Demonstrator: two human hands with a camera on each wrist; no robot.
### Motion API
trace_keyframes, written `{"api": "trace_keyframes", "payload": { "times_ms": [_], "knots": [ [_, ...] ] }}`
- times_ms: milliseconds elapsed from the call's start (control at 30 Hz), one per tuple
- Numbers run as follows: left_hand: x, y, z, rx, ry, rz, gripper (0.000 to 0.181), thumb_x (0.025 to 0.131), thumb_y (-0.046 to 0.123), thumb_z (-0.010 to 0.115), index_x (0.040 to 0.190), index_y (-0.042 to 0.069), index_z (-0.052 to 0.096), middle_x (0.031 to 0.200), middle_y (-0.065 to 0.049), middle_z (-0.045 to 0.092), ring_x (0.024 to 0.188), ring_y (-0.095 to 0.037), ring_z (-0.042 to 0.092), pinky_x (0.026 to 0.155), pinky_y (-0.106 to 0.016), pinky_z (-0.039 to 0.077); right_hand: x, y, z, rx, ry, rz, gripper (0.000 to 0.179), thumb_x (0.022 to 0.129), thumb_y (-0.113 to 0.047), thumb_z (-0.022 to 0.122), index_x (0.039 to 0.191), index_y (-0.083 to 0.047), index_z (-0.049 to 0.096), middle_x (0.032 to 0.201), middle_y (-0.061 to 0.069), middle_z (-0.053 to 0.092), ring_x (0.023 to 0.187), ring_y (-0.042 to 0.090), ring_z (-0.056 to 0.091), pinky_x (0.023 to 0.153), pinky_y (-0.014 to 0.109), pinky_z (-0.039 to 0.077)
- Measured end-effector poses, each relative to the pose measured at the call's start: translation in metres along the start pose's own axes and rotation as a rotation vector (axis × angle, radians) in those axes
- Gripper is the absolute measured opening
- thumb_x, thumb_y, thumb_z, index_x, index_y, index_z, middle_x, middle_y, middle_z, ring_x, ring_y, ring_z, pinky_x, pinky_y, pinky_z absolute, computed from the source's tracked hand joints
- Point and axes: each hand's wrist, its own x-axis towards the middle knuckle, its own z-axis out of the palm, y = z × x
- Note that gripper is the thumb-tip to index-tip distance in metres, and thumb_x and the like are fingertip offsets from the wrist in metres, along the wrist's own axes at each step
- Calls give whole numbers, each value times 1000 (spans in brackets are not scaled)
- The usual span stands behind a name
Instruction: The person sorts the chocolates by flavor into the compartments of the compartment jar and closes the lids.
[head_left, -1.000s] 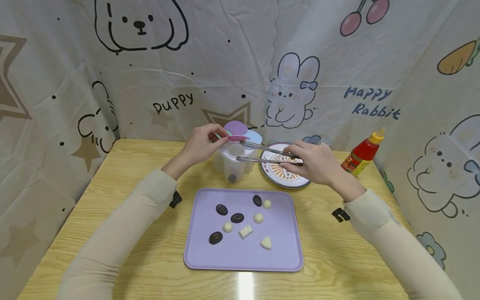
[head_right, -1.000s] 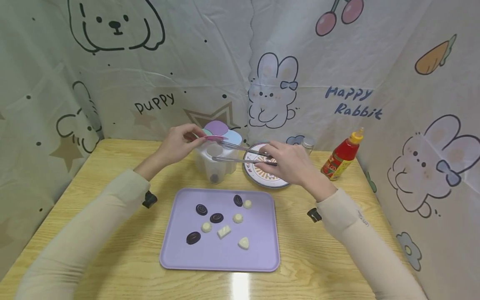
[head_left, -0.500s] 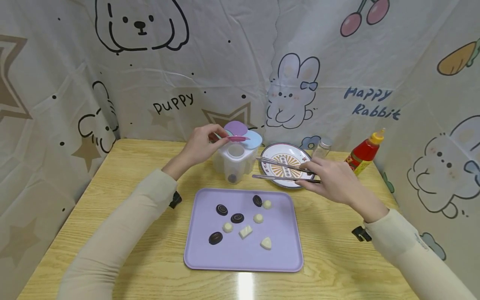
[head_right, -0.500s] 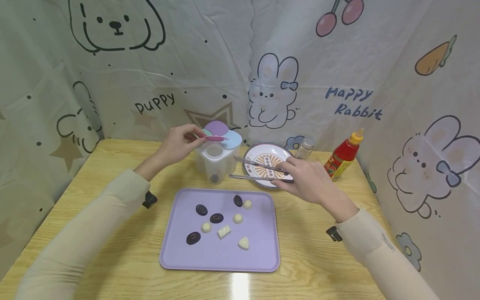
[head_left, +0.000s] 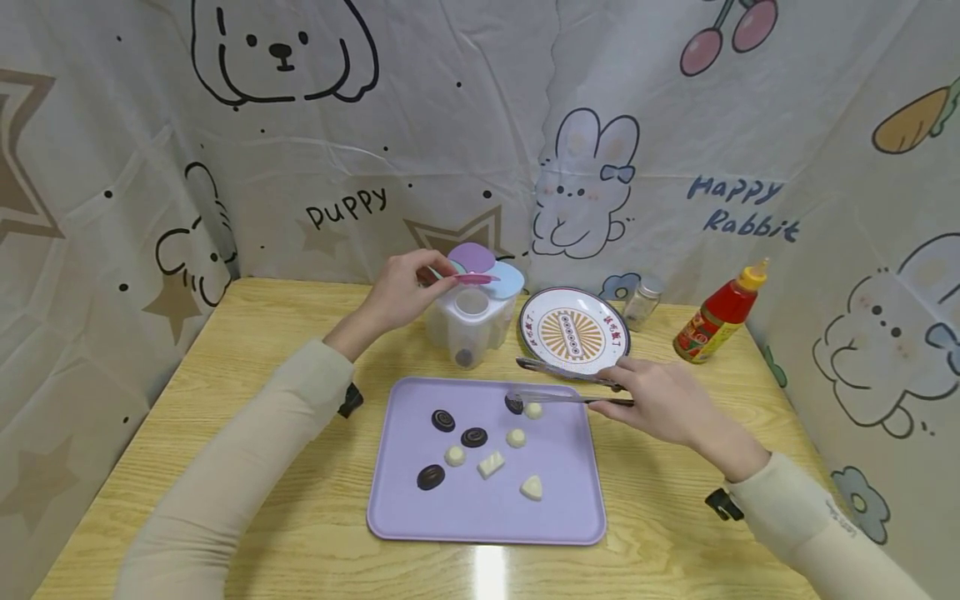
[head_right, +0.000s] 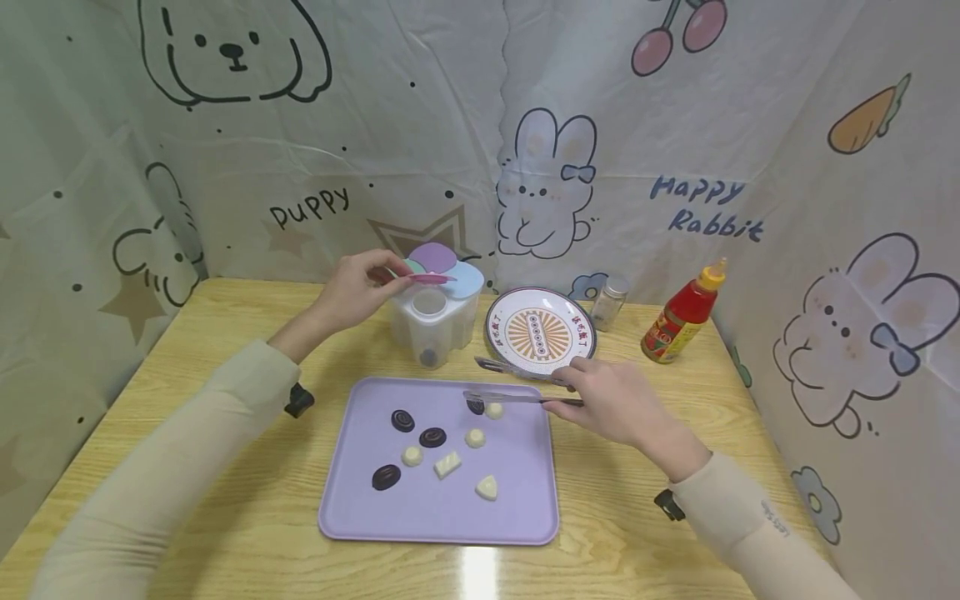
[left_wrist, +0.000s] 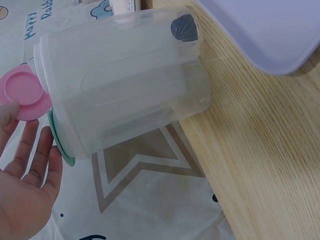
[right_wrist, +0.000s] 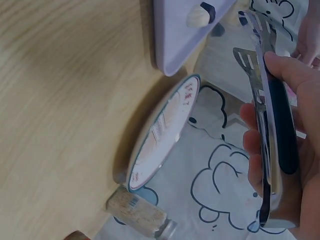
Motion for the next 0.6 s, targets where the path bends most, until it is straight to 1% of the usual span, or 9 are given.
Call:
{"api": "trace_keyframes", "payload": {
  "times_ms": [167, 267, 433, 600],
  "knots": [
    [0, 0, 0, -4, 0, -1, 14, 101, 15, 71, 110, 4, 74, 114, -15, 76, 96, -30, 73, 89, -43, 60, -2, -4, 10, 4, -2, -22, 37, 85, -46, 86, 108, -17, 78, 100, 0, 81, 73, 13, 72, 51, 26, 46],
    [-1, 0, 0, -4, 1, -1, 14, 102, 15, 71, 111, 5, 74, 114, -15, 76, 96, -30, 73, 89, -43, 60, -3, -6, 14, -7, -18, -33, 35, 86, -46, 85, 106, -17, 79, 96, -1, 79, 70, 12, 70, 50, 24, 44],
    [-1, 0, 1, -4, 3, 1, 14, 102, 15, 71, 111, 4, 74, 113, -15, 76, 96, -30, 72, 88, -43, 60, -4, -8, 18, -3, -31, -58, 32, 87, -44, 84, 103, -17, 80, 86, -4, 74, 61, 3, 58, 47, 19, 37],
    [-1, 0, 0, -6, 7, 7, 13, 101, 14, 72, 109, 4, 74, 112, -15, 76, 95, -30, 73, 88, -43, 60, -4, -10, 22, -18, -18, -92, 28, 86, -41, 86, 100, -18, 80, 80, -7, 67, 58, 0, 50, 46, 19, 34]
  ]
}}
